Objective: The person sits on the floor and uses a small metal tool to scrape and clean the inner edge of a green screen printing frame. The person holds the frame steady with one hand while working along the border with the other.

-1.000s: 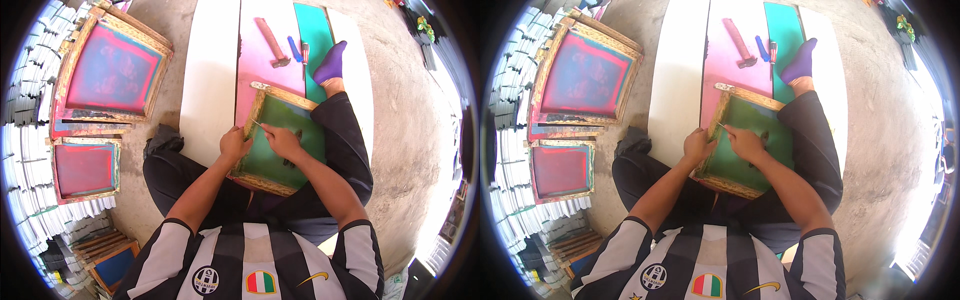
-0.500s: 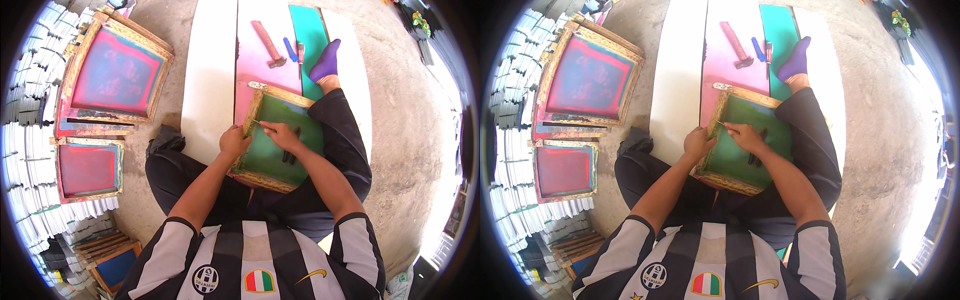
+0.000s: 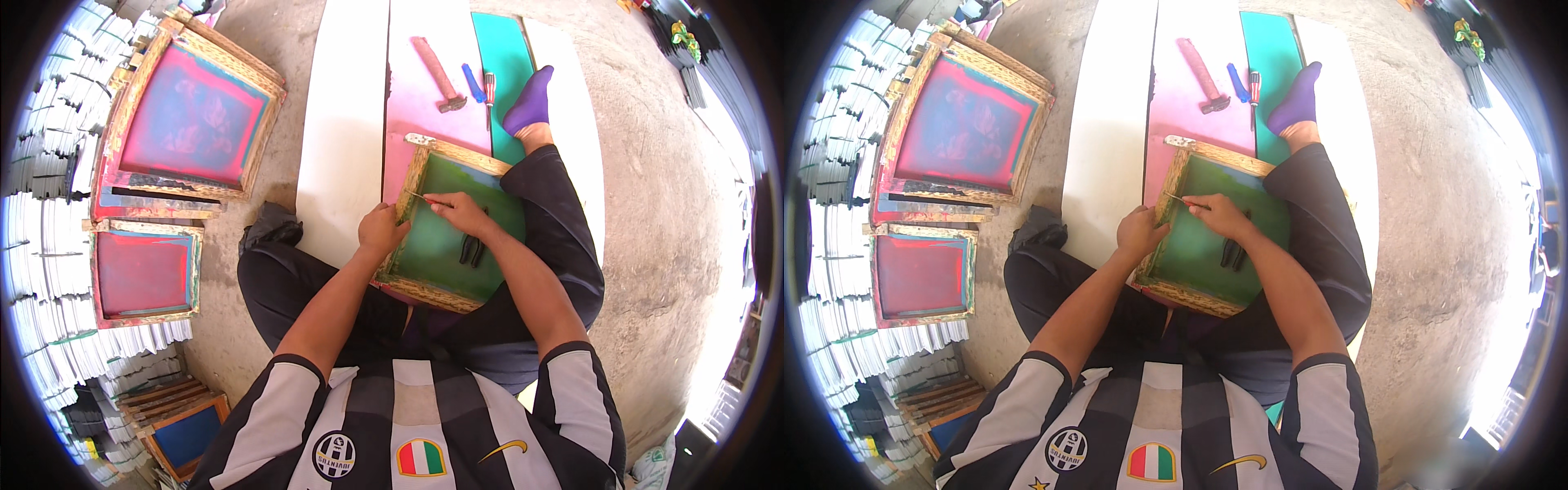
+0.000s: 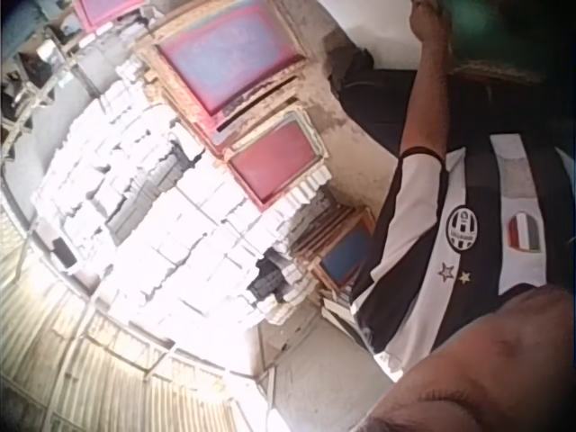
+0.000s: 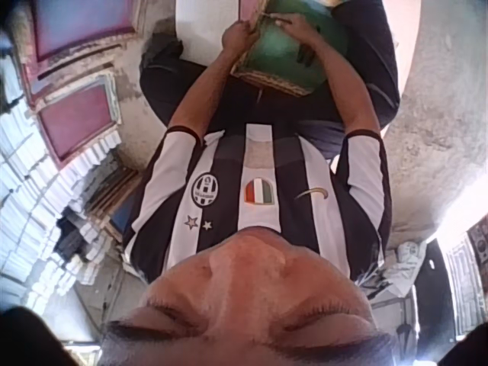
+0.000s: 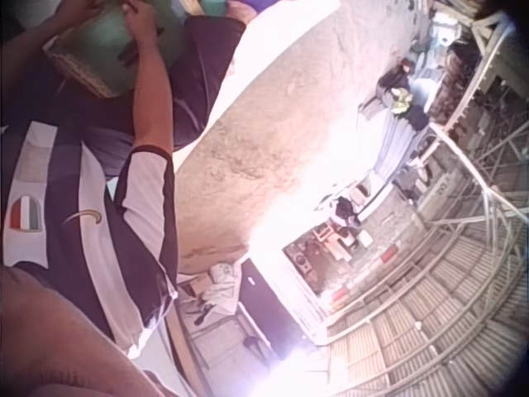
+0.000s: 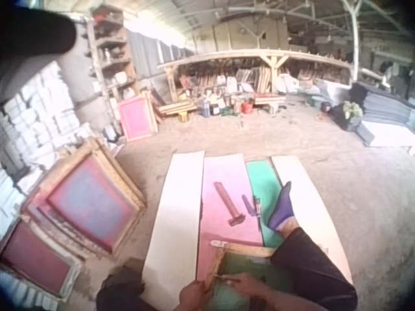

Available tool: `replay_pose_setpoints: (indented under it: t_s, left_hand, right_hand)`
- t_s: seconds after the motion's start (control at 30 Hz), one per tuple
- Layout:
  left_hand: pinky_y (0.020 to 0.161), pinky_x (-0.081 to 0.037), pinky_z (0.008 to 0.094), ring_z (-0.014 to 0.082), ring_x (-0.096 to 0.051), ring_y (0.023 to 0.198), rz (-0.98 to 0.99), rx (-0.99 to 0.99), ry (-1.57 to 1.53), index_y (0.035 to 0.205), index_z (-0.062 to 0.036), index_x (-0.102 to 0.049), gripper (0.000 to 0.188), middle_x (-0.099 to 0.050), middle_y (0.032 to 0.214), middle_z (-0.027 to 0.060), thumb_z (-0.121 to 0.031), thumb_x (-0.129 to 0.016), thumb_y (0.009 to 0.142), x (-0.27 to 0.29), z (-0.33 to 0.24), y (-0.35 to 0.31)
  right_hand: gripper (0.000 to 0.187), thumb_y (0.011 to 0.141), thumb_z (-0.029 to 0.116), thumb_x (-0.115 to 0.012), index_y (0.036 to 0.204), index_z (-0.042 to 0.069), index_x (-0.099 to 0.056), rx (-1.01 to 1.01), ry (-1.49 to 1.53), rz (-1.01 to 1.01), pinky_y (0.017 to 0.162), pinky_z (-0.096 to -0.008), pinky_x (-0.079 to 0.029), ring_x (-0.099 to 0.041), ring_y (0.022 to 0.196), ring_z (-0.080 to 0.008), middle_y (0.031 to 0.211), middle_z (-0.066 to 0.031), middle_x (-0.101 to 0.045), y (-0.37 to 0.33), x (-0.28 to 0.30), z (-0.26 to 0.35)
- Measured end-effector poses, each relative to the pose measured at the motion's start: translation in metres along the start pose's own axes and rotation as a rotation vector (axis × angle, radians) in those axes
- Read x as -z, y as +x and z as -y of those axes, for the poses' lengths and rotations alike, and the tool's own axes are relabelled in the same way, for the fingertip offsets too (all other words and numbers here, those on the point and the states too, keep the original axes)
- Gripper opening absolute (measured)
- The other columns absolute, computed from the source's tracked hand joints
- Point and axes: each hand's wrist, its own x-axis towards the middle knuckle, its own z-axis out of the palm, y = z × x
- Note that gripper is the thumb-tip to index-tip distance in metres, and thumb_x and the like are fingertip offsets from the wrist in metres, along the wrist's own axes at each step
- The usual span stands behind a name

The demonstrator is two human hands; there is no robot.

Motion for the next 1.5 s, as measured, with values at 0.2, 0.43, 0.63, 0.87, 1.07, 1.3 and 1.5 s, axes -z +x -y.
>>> replay_pose_setpoints:
  t_s: [0.2, 0.43, 0.63, 0.87, 1.07, 1.3, 1.5]
  left_hand:
    - [0.081, -0.059, 0.0514, 0.0373, -0.074, 0.093, 0.014, 0.032, -0.002, 0.102, -0.0035, -0.073, 0.040, -0.072, 0.103, 0.0147, -0.037, -0.083, 0.083, 0.004, 0.003, -0.005]
    - [0.082, -0.060, 0.0513, 0.0371, -0.074, 0.094, 0.019, 0.024, -0.006, 0.106, -0.0037, -0.074, 0.042, -0.072, 0.104, 0.0150, -0.038, -0.083, 0.083, 0.002, 0.003, -0.003]
    - [0.082, -0.060, 0.0510, 0.0368, -0.074, 0.096, -0.007, 0.028, -0.030, 0.112, -0.0052, -0.073, 0.046, -0.072, 0.108, 0.0139, -0.040, -0.082, 0.084, 0.001, -0.002, -0.006]
    - [0.082, -0.060, 0.0501, 0.0363, -0.074, 0.097, 0.000, 0.052, -0.027, 0.114, -0.0071, -0.073, 0.046, -0.072, 0.109, 0.0134, -0.041, -0.082, 0.085, 0.001, 0.000, -0.006]
    - [0.080, -0.060, 0.0500, 0.0364, -0.074, 0.095, 0.008, 0.067, -0.049, 0.118, -0.0075, -0.073, 0.049, -0.072, 0.109, 0.0134, -0.040, -0.083, 0.083, -0.002, 0.000, -0.006]
    - [0.081, -0.061, 0.0501, 0.0363, -0.074, 0.096, -0.010, -0.003, -0.032, 0.119, -0.0082, -0.072, 0.048, -0.072, 0.106, 0.0135, -0.035, -0.083, 0.080, 0.006, -0.002, -0.001]
    - [0.081, -0.060, 0.0510, 0.0370, -0.073, 0.095, 0.028, -0.001, -0.035, 0.113, -0.0090, -0.074, 0.043, -0.071, 0.103, 0.0136, -0.034, -0.082, 0.080, 0.003, 0.000, 0.005]
  right_hand:
    - [0.040, 0.107, 0.023, -0.064, 0.145, 0.010, -0.067, -0.008, -0.183, -0.012, 0.094, -0.0353, -0.055, -0.072, 0.107, -0.0212, 0.125, -0.0121, -0.077, -0.004, -0.010, 0.016]
    - [0.039, 0.112, 0.028, -0.060, 0.150, 0.022, -0.066, -0.623, 0.572, 0.119, 0.045, -0.0238, -0.032, -0.037, 0.051, -0.0057, 0.075, 0.0020, -0.054, -0.001, -0.001, 0.046]
    - [0.040, 0.109, 0.032, -0.059, 0.149, 0.027, -0.065, -0.118, -0.297, -0.078, 0.064, -0.0414, -0.054, -0.067, 0.069, -0.0282, 0.087, -0.0115, -0.073, -0.014, -0.005, 0.028]
    - [0.038, 0.108, 0.034, -0.054, 0.143, 0.028, -0.066, -0.154, -0.634, -0.101, 0.087, -0.0574, -0.057, -0.073, 0.098, -0.0433, 0.105, -0.0184, -0.078, -0.022, -0.005, 0.067]
    - [0.037, 0.108, 0.032, -0.054, 0.143, 0.027, -0.065, -0.135, -0.600, -0.112, 0.086, -0.0578, -0.057, -0.074, 0.096, -0.0444, 0.104, -0.0186, -0.078, -0.022, -0.008, 0.071]
    - [0.039, 0.108, 0.028, -0.052, 0.145, 0.024, -0.063, -0.175, -0.697, -0.041, 0.084, -0.0574, -0.058, -0.074, 0.094, -0.0435, 0.099, -0.0203, -0.077, -0.019, -0.006, 0.093]
    - [0.042, 0.108, 0.026, -0.050, 0.148, 0.017, -0.061, -0.271, -0.833, 0.054, 0.081, -0.0568, -0.058, -0.075, 0.094, -0.0425, 0.097, -0.0208, -0.077, -0.008, -0.016, 0.117]
